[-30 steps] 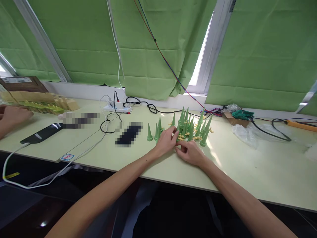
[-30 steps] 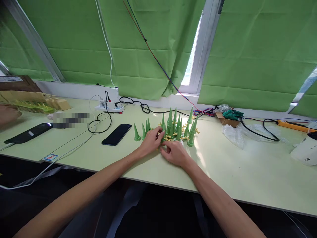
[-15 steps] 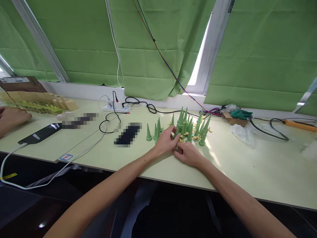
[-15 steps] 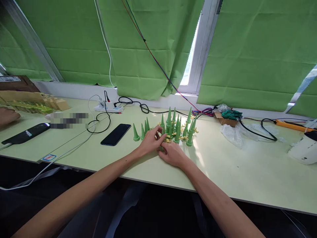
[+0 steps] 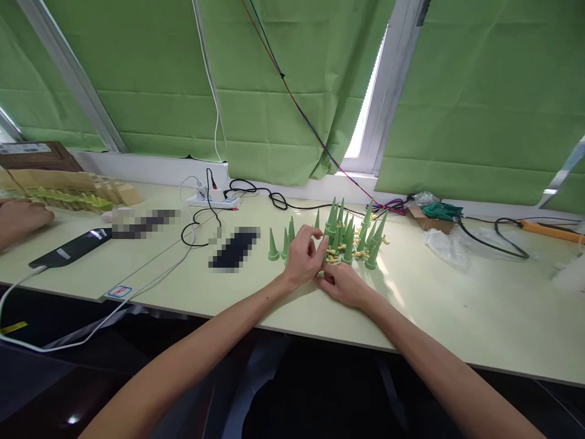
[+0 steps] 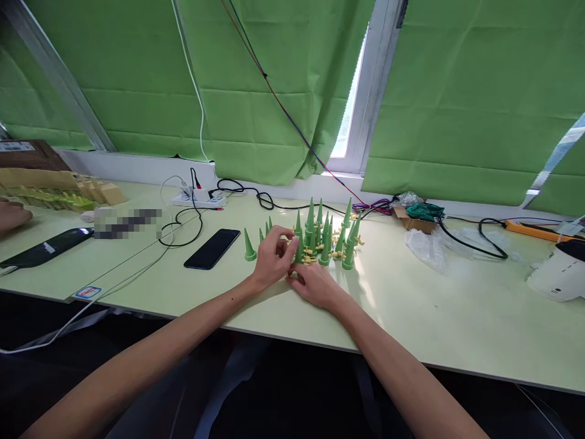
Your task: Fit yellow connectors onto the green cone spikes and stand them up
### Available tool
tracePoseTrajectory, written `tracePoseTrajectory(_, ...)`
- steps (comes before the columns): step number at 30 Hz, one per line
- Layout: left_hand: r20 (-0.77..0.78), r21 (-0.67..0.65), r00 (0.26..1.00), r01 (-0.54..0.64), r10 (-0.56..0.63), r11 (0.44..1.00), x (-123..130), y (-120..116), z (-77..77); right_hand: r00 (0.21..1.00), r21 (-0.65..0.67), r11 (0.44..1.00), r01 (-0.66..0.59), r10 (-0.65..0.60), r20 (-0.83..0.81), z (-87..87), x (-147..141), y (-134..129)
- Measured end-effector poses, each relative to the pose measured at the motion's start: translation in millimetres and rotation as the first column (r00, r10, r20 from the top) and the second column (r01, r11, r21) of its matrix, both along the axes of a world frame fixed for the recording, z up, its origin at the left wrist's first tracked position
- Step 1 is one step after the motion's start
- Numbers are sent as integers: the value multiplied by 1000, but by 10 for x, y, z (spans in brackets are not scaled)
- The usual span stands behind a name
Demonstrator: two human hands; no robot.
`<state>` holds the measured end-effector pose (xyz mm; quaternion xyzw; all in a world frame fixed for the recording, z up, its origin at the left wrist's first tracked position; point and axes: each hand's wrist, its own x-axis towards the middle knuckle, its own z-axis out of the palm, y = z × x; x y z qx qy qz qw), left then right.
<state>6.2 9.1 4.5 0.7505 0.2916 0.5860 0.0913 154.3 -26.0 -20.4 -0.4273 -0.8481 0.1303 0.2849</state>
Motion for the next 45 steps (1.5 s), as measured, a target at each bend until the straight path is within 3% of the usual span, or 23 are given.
tracePoseTrajectory(7,43,-17,999,-3,3,1000,3,1,-13,997,-3,1000,-15,15,-75,0,6,-3)
tracePoseTrajectory(19,-109,-47,992,50,-55,998,0,-15,-21,922,76,995,71,-37,-385,55,48,21)
tracePoseTrajectory(35,-184,-118,978,78,-99,990,2,2,-30,898,129,979,158,-88,-431,110,67,13)
tracePoseTrajectory(45,-122,-193,986,90,-115,977,-9,35,-45,890,138,973,183,-104,-443,103,89,45)
